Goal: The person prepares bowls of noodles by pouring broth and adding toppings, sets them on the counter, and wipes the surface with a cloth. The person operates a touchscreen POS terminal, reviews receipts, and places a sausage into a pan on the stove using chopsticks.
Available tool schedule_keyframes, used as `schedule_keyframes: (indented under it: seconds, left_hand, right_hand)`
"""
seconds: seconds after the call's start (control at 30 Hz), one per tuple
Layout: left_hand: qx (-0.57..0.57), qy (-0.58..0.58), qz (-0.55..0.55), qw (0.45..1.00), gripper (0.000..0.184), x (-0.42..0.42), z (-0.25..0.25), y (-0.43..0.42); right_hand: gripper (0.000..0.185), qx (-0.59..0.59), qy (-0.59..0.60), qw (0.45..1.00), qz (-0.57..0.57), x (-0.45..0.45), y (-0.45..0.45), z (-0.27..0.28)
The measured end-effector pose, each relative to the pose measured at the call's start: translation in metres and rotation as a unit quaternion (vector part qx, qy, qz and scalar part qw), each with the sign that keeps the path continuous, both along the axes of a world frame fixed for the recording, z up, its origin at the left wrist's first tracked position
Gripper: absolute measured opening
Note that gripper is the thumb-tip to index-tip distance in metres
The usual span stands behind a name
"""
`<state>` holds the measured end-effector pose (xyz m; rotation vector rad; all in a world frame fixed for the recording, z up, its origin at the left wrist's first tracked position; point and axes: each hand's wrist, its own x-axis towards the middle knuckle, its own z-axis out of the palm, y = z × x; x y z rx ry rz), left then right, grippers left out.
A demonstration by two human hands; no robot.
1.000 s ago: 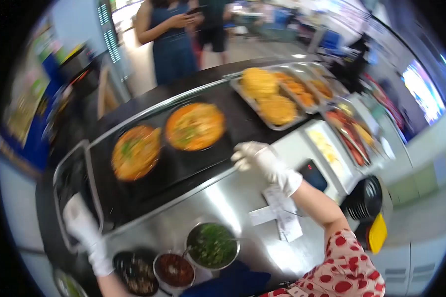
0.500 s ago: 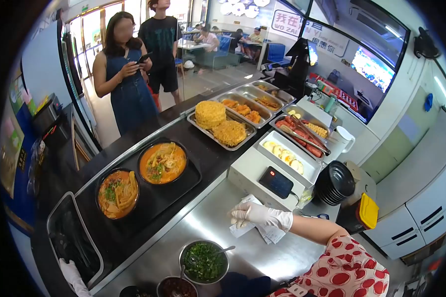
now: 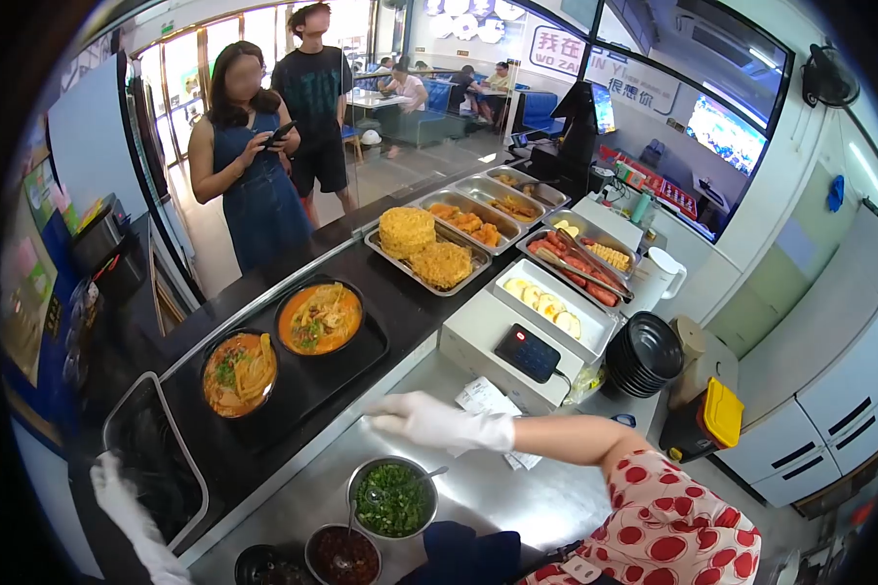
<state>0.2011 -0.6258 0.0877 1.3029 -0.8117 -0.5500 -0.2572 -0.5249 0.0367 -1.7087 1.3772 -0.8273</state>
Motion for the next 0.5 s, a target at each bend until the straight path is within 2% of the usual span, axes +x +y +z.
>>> schedule_keyframes:
  seconds: [0.07, 0.13, 0.17, 0.2, 0.3, 0.37, 0.4, 0.47, 0.5]
  left_hand:
    - [0.027, -0.033, -0.064, 0.997, 0.007, -0.065, 0.01, 0.024]
    - [0.045, 0.021, -0.146, 0.988, 0.008, -0.126, 0.009, 0.042]
    - [0.038, 0.025, -0.184, 0.982, 0.007, -0.15, 0.004, 0.05]
    - [0.031, 0.03, -0.222, 0.974, 0.006, -0.17, -0.003, 0.056]
    - [0.022, 0.062, -0.241, 0.968, 0.006, -0.211, -0.034, 0.061]
    - [-0.04, 0.078, -0.246, 0.965, 0.008, -0.228, -0.053, 0.057]
    - [-0.011, 0.069, -0.246, 0.967, 0.008, -0.232, -0.06, 0.056]
    - [0.017, 0.082, -0.269, 0.959, 0.009, -0.247, -0.047, 0.064]
    - [0.019, 0.075, -0.276, 0.958, 0.009, -0.253, -0.04, 0.066]
  right_hand:
    - [0.052, -0.003, -0.065, 0.997, 0.049, 0.038, -0.002, 0.019]
    - [0.059, -0.136, -0.026, 0.987, 0.087, 0.07, -0.004, 0.023]
    - [0.063, -0.162, -0.004, 0.982, 0.1, 0.081, -0.002, 0.028]
    - [0.06, -0.13, -0.008, 0.988, 0.089, 0.088, 0.005, 0.039]
    - [0.052, -0.124, -0.009, 0.989, 0.074, 0.094, 0.006, 0.011]
    - [0.038, -0.207, 0.058, 0.976, 0.025, 0.088, 0.009, 0.001]
    - [0.038, -0.206, 0.056, 0.977, 0.025, 0.085, 0.009, -0.002]
    - [0.027, -0.214, 0.08, 0.973, -0.023, 0.077, 0.012, 0.001]
    - [0.021, -0.172, 0.085, 0.98, -0.044, 0.074, 0.014, 0.005]
